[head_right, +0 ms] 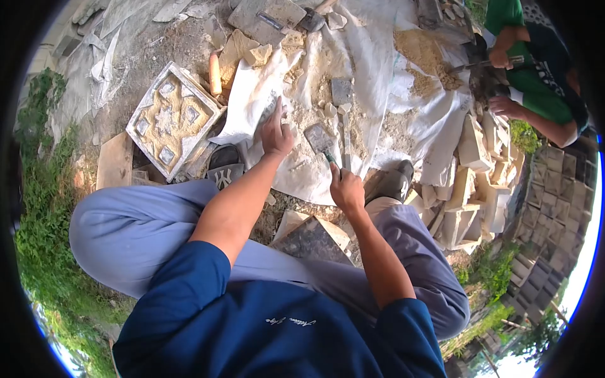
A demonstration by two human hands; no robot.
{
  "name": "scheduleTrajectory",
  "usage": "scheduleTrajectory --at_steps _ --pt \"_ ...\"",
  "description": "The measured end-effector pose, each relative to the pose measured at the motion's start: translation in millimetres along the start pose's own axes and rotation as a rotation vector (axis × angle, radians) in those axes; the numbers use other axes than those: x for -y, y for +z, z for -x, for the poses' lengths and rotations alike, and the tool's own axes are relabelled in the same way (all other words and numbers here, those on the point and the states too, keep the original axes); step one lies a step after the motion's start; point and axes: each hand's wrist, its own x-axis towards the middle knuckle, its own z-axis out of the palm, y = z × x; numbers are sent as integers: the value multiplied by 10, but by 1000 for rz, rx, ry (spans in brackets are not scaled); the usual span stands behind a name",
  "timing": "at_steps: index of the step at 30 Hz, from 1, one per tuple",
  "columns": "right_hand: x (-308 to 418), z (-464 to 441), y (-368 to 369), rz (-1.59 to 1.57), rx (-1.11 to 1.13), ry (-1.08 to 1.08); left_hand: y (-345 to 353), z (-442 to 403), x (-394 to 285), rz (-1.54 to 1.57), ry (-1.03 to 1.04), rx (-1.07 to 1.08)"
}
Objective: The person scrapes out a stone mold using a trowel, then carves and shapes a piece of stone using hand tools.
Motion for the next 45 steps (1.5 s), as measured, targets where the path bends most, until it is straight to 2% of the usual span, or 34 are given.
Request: scheduleTrajectory --at_steps 2,4,5,9,12,14,16,18,20,22,23,27,30,32,36,38,40,42,45 --pt "22 -21 55 -35 -47 -25 -56 -15 -40 1 -34 18" --pt "-121 -182 243 -83 35 48 -9 -23 -14 5 -4 -5" --pt "-281 -319 409 7 69 23 7 -20 19 14 3 -3" --pt "-203 -289 299 6 9 16 -33 -26 -53 -75 -16 4" --pt "-101 -171 80 52 121 -9 12 -37 0 -52 64 -58" --pt "-15 -91 87 -48 57 10 -10 -43 -13 -59 37 -50" --pt "-141 -120 268 -88 101 33 -60 -23 -75 24 -23 19" --pt "-297 -271 509 -36 78 54 -26 -13 -56 -8 26 -21" --pt "-315 -323 450 -47 26 50 19 -91 3 -46 78 -63" --pt "-233 -227 198 -48 102 44 7 -16 3 -63 19 -27" --pt "-181 -155 126 -86 61 -25 16 -26 27 -65 61 -52" --pt "-150 -118 216 -195 16 -22 -36 -21 -65 -56 19 -17" --pt "-510 -426 629 -150 178 66 -76 28 -23 -11 7 70" --pt "-745 -530 866 -180 97 42 -96 131 -16 -34 41 59" --pt "-784 -459 797 -392 173 61 -218 247 -91 -37 15 128" --pt "-830 -506 792 -296 109 -21 -333 335 -173 -215 125 179" --pt "-795 -492 757 -246 48 -42 -491 390 -184 -277 136 237" --pt "-740 -411 637 -321 138 -42 -582 438 -104 -206 86 284" --pt "-813 -452 758 -334 97 -94 -606 459 -95 -152 52 221"
